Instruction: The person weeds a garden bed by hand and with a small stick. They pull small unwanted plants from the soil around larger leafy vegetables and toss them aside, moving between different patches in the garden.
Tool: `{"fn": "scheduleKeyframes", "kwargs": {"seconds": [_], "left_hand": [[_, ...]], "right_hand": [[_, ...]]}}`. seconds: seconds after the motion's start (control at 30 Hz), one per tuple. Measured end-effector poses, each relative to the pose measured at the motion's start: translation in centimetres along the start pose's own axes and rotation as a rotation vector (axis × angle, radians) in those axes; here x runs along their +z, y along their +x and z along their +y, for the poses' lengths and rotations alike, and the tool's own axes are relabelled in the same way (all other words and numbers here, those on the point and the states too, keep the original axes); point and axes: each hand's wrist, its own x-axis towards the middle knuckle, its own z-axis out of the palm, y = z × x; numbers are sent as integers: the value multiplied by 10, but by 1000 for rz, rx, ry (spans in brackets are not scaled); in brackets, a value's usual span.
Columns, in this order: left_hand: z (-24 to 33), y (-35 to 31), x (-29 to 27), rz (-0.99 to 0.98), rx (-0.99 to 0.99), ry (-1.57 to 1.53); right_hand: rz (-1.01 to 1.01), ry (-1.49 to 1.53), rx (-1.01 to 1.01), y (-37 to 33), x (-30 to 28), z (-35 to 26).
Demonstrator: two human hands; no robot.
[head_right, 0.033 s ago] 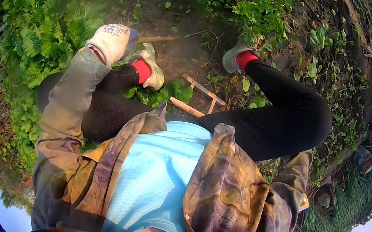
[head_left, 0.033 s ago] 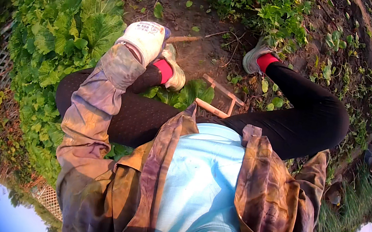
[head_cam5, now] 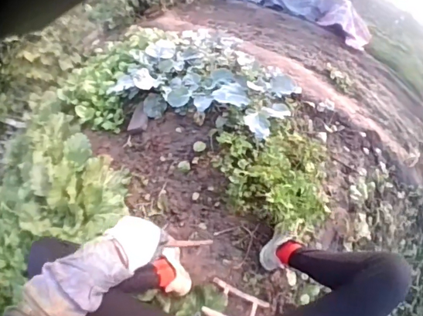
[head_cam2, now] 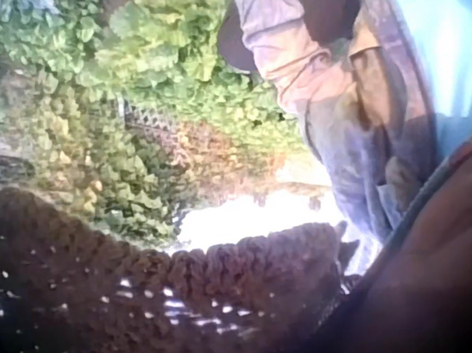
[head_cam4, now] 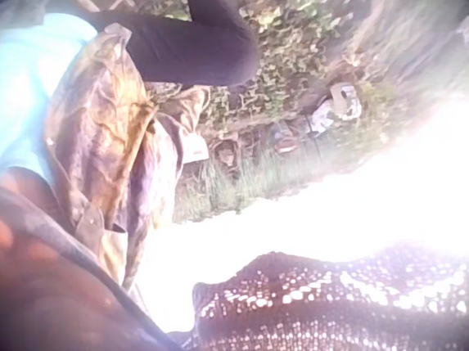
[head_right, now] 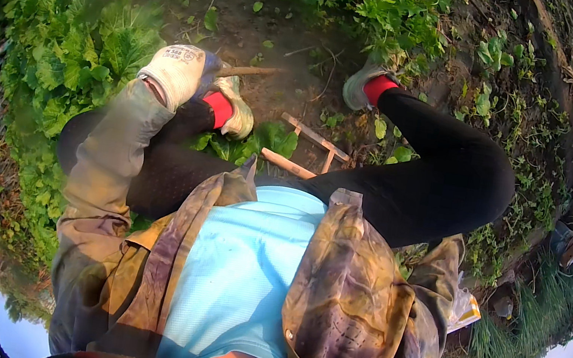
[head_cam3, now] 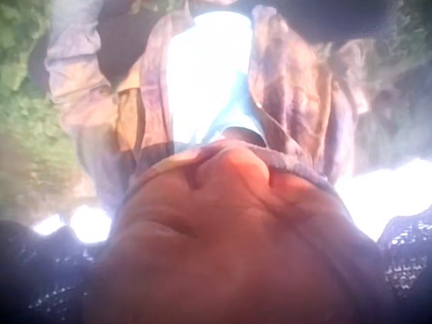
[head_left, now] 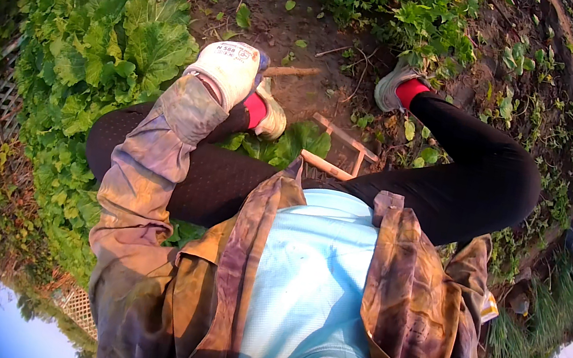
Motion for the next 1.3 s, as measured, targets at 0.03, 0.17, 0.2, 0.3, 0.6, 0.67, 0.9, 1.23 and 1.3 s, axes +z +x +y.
{"fn": "scheduleKeyframes", "kwargs": {"seconds": [0.03, 0.17, 0.2, 0.3, 0.6, 0.67, 0.9, 1.23, 1.3], "left_hand": [[25, 6, -9, 86, 97, -16], [48, 29, 26, 3, 210, -50], [63, 39, 28, -73, 235, -30], [71, 45, 46, -164, 221, -18], [72, 52, 45, 142, 134, -145], [58, 43, 44, 54, 98, -86], [66, 34, 42, 50, 156, -184], [79, 15, 51, -14, -57, -274], [87, 14, 47, -38, -128, -251]], "right_hand": [[18, 65, 7, -23, 21, -4], [-21, 118, -85, -23, 84, -87], [-25, 134, -87, -28, 95, -92], [-74, 168, -157, -13, 132, -138], [-83, 288, -104, -19, 154, -144], [-114, 288, -109, -17, 169, -151], [-97, 489, -52, -12, 196, -145], [-327, 564, 58, -11, 234, -169], [-291, 629, 104, -20, 239, -170]]}}
